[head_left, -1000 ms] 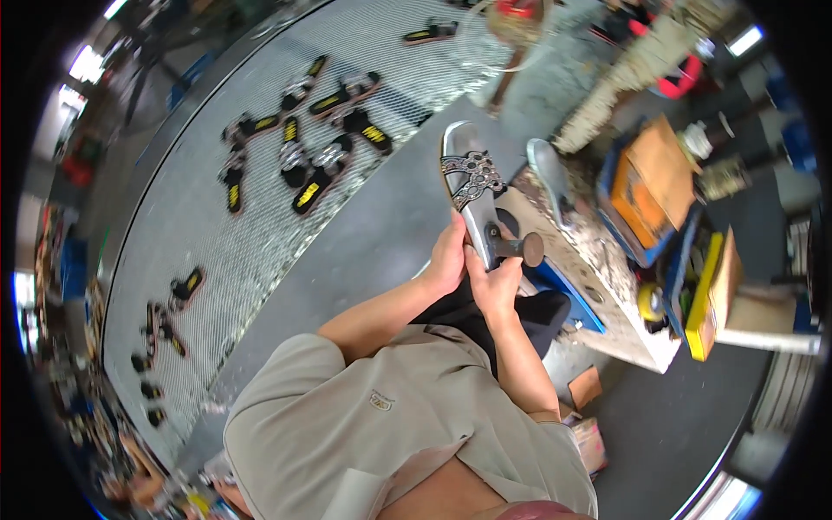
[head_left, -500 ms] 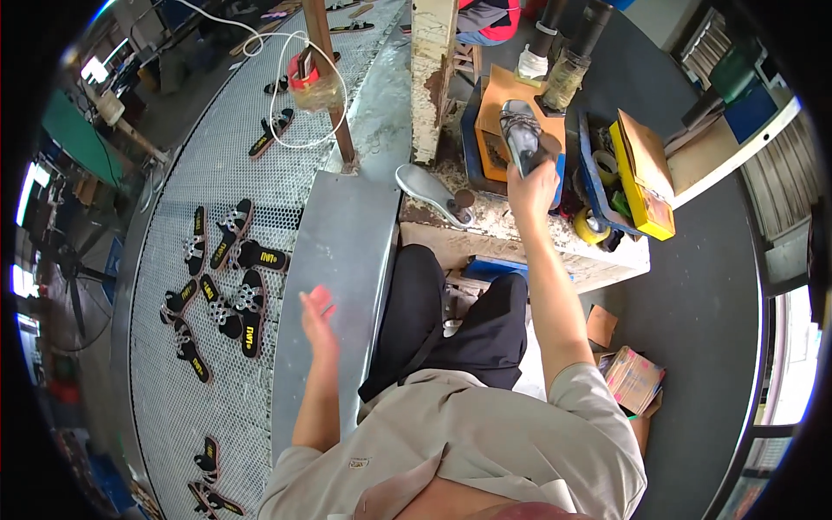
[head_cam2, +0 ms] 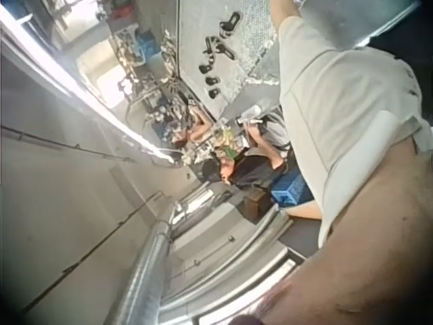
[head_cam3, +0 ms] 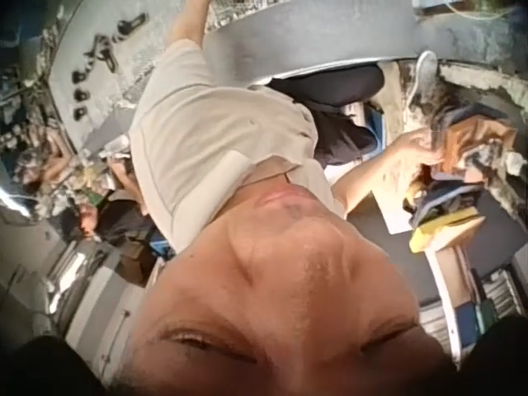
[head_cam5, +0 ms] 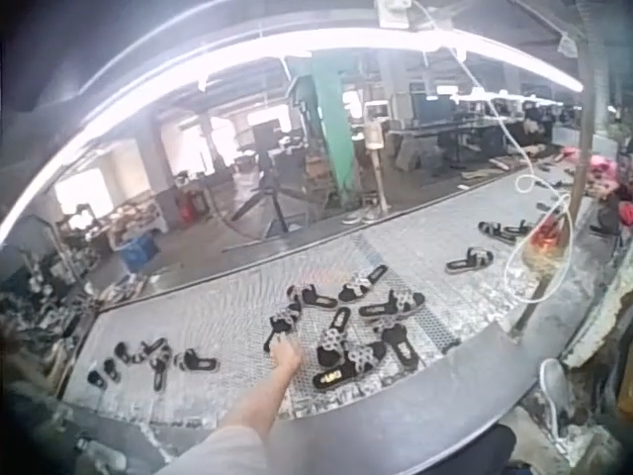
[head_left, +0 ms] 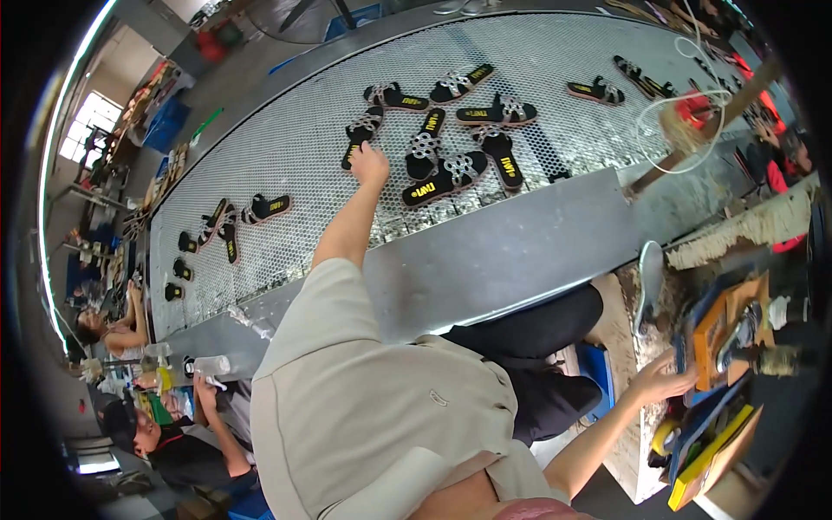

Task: The recorder is assembling components for sandals on a production line.

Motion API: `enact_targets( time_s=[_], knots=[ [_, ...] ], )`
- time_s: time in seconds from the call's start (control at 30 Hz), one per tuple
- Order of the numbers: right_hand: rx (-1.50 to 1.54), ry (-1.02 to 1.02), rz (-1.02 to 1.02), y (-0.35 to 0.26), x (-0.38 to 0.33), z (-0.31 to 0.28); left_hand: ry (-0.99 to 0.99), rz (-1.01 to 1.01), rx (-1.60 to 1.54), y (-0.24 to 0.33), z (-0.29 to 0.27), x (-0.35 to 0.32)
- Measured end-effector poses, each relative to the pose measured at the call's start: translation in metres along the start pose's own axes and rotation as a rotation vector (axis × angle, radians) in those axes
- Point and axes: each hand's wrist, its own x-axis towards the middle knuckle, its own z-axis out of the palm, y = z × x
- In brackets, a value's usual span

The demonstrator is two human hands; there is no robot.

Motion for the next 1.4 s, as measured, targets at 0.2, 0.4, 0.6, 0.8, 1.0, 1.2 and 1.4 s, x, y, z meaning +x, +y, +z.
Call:
enact_targets(
  time_s=[0.2, 0.4, 0.6, 0.8, 1.0, 1.2, 1.4],
  knots=[
    [0.291, -0.511, 0.359, -0.037, -0.132, -0.011, -0.194, -0.098, 0.205, -0.058, 0.008, 0.054],
    [0.378, -0.590, 0.605, -0.044, -0.143, -0.028, -0.376, -0.371, 0.235, -0.032, 0.009, 0.072],
    [0.514, -0.611, 0.807, -0.047, -0.131, -0.007, -0.358, -0.441, -0.070, -0.017, 0.023, 0.097],
    [0.327, -0.301, 0.544, -0.023, -0.035, 0.039, -0.369, -0.166, -1.226, 0.069, 0.007, 0.008],
    [0.039, 0.044, 0.300, 0.036, 0.066, 0.064, -0.958, -0.421, -1.784, 0.181, -0.015, -0.110],
    [-0.247, 0.021, 0.373, 0.079, 0.119, 0.100, -1.392, -0.590, -1.892, 0.311, -0.034, -0.232],
    [-0.299, -0.120, 0.460, 0.071, 0.131, 0.136, -1.449, -0.297, -1.690, 0.353, -0.098, -0.310]
  ],
)
